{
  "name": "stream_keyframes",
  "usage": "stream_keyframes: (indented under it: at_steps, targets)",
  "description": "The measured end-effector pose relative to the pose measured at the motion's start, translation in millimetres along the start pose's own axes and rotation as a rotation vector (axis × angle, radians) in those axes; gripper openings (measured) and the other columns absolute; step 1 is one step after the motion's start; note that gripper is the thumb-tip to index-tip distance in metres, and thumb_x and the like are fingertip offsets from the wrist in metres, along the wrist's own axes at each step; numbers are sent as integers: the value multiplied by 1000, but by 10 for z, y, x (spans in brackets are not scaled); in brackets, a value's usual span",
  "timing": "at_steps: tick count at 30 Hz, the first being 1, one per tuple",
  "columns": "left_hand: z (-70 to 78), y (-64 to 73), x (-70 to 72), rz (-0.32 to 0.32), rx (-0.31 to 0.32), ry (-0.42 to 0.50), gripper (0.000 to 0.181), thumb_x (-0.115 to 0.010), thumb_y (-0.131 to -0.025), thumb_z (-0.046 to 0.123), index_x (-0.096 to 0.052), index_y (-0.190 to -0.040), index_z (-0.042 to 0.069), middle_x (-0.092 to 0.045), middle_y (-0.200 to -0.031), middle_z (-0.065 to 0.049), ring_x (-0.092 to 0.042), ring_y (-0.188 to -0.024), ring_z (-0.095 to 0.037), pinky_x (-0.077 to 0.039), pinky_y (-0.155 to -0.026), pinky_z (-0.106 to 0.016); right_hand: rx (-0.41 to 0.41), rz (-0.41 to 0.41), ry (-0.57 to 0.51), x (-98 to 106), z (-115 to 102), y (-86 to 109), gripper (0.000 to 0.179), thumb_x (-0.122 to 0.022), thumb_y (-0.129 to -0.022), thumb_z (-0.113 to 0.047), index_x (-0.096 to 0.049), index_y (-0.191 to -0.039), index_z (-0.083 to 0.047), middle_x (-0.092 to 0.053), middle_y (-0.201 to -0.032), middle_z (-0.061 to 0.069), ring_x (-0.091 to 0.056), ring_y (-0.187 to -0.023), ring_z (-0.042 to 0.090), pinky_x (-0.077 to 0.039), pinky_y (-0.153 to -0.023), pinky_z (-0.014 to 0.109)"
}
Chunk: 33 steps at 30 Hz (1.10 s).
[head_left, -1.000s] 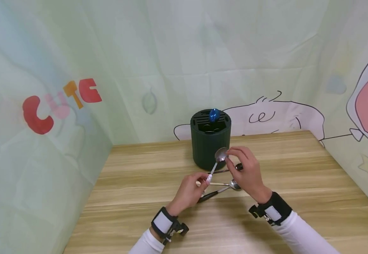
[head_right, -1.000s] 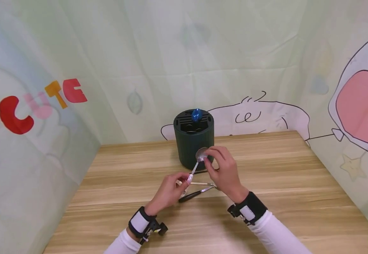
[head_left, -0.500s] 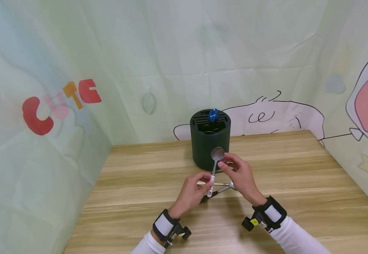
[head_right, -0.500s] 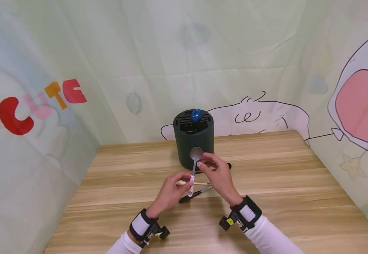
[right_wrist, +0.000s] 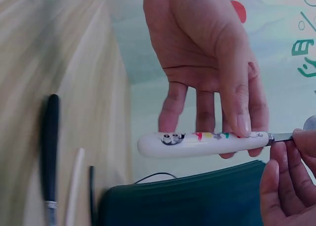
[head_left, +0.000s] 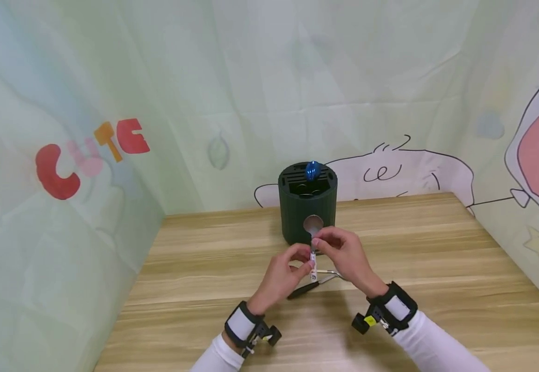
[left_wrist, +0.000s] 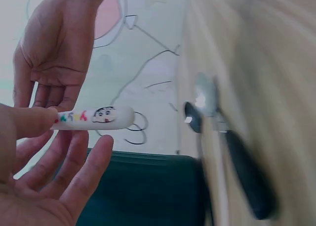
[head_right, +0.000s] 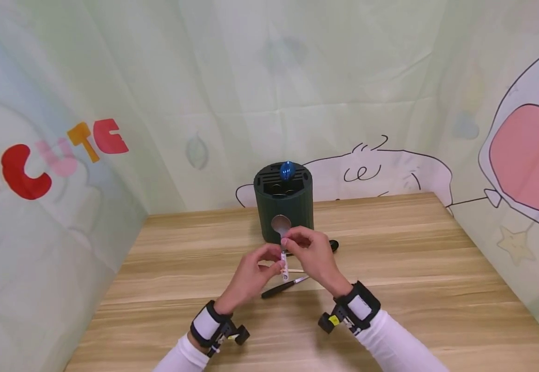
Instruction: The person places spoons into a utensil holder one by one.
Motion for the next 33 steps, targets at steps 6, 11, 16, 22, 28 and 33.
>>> stream_keyframes:
  at_steps: [6,11,16,22,28,33]
  targets:
    - [189,-217,129,68,-61,16,18,-63,-87,13,-61,-105,10,-62,-95,-1,-58,-87,-14,-54,-66,-28,64,-19,26,42,-452,-150,9,-60,-88,-4,-63,-97,-4,-64,-90,8,-59,-83,20,-51,-78,34]
    - [347,-351,229,114,-118,14,17,-61,-89,15,-62,-106,10,-64,-98,-4,-57,-90,-16,-54,-63,-31,112,-7,65,96,-754,-253,10,-58,-88,-2,-60,-98,-1,-63,-91,12,-58,-84,21,-50,-81,41]
    - [528,-499,339,167,-183,-10,16,-61,-90,20,-63,-104,13,-64,-98,1,-57,-89,-11,-54,-63,-31,163,1,81,159,-918,-384,13,-57,-89,-1,-57,-101,1,-60,-92,14,-57,-86,24,-49,-83,47]
    - [647,-660,419,197,-244,-9,16,-61,-90,26,-63,-102,15,-64,-95,3,-57,-86,-8,-54,-60,-31,189,10,78,231,-1044,-512,12,-56,-88,0,-58,-99,2,-60,-91,15,-57,-87,24,-48,-84,47]
    - [771,-853,504,212,-286,-17,16,-64,-88,25,-65,-98,13,-66,-90,3,-59,-83,-7,-54,-60,-30,222,41,81,322,-1157,-646,9,-56,-88,0,-60,-96,2,-61,-89,16,-58,-85,23,-50,-79,41]
    - [893,-1013,579,230,-318,-47,15,-64,-88,23,-66,-97,13,-66,-89,2,-59,-83,-7,-53,-63,-32,244,67,111,397,-1266,-774,7,-57,-88,-1,-61,-94,1,-62,-87,15,-59,-84,20,-51,-79,37]
Point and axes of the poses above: each hand's wrist, its own y-axis away from the middle knuckle, its own x-axis out of the back of the hand, z = x × y, the point moved 5 cm from there along -y, towards the middle knuckle
